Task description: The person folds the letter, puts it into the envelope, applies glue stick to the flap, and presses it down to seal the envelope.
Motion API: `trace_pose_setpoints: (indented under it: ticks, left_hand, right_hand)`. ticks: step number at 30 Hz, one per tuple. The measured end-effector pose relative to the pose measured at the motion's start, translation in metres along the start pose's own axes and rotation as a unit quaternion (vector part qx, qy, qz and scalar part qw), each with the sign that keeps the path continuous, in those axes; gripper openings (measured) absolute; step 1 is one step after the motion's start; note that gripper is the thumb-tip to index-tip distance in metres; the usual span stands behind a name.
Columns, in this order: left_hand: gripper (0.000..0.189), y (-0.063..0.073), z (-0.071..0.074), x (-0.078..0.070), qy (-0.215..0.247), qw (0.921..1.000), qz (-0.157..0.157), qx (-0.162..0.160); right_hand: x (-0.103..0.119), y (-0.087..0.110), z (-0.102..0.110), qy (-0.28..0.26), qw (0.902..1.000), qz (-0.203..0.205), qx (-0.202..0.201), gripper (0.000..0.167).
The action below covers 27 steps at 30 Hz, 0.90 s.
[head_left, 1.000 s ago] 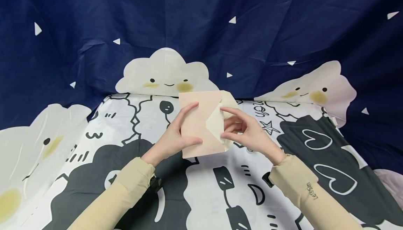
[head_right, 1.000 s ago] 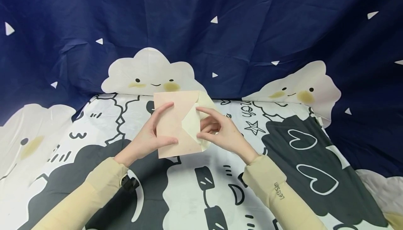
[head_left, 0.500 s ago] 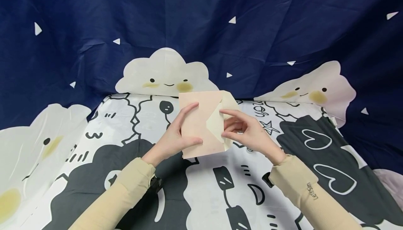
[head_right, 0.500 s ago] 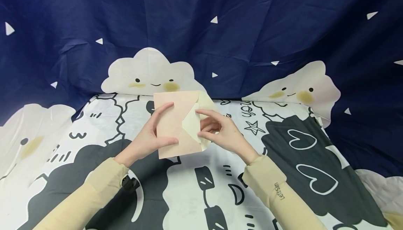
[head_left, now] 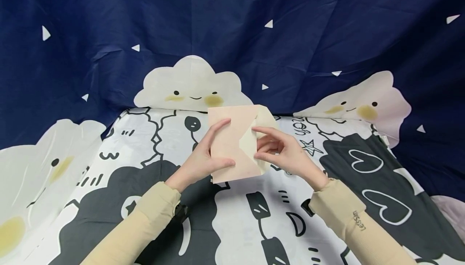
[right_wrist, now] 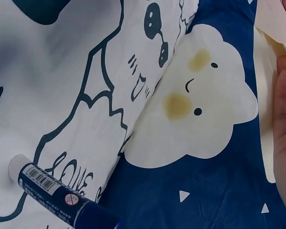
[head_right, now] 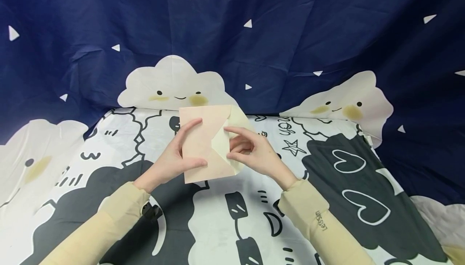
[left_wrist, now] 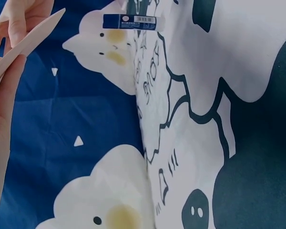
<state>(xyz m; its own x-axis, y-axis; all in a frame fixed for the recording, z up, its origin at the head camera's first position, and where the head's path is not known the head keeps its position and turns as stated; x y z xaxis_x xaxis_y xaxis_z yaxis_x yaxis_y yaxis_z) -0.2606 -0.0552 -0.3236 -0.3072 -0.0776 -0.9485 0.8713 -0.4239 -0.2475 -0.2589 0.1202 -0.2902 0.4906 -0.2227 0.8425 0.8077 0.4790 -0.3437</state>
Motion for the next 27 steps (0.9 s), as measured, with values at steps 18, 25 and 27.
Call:
trace_pose_setpoints:
  ticks: [18, 25, 27]
  left_hand:
    - [0.093, 0.0011, 0.0015, -0.0027, 0.002, 1.0000, -0.001, -0.004]
    - [0.094, 0.0020, 0.0019, -0.0033, 0.004, 1.0000, 0.000, -0.003]
    - [0.094, 0.0018, 0.0015, -0.0035, 0.001, 1.0000, 0.000, -0.004]
  right_hand:
    - [0.0029, -0.0004, -0.0013, -0.016, 0.9997, 0.016, 0.007, 0.068]
    - [0.0030, 0.0000, -0.0004, -0.009, 0.9998, 0.017, 0.004, 0.064]
    - [0.0023, 0.0004, -0.0002, -0.006, 0.9999, 0.016, 0.004, 0.063]
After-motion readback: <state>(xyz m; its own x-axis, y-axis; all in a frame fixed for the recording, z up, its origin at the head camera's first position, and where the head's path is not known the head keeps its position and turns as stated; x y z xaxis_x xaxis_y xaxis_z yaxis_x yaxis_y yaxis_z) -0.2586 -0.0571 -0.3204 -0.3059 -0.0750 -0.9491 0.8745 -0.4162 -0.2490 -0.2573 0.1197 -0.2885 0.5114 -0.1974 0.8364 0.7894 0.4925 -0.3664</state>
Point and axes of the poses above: each hand's wrist, its own y-axis away from the middle knuckle, its own z-axis out of the back of the hand, x = y × z, the point moved 8 cm from there along -y, towards the middle knuckle, and after that the axes turned 4 degrees about -y, right-handed, at the moved point
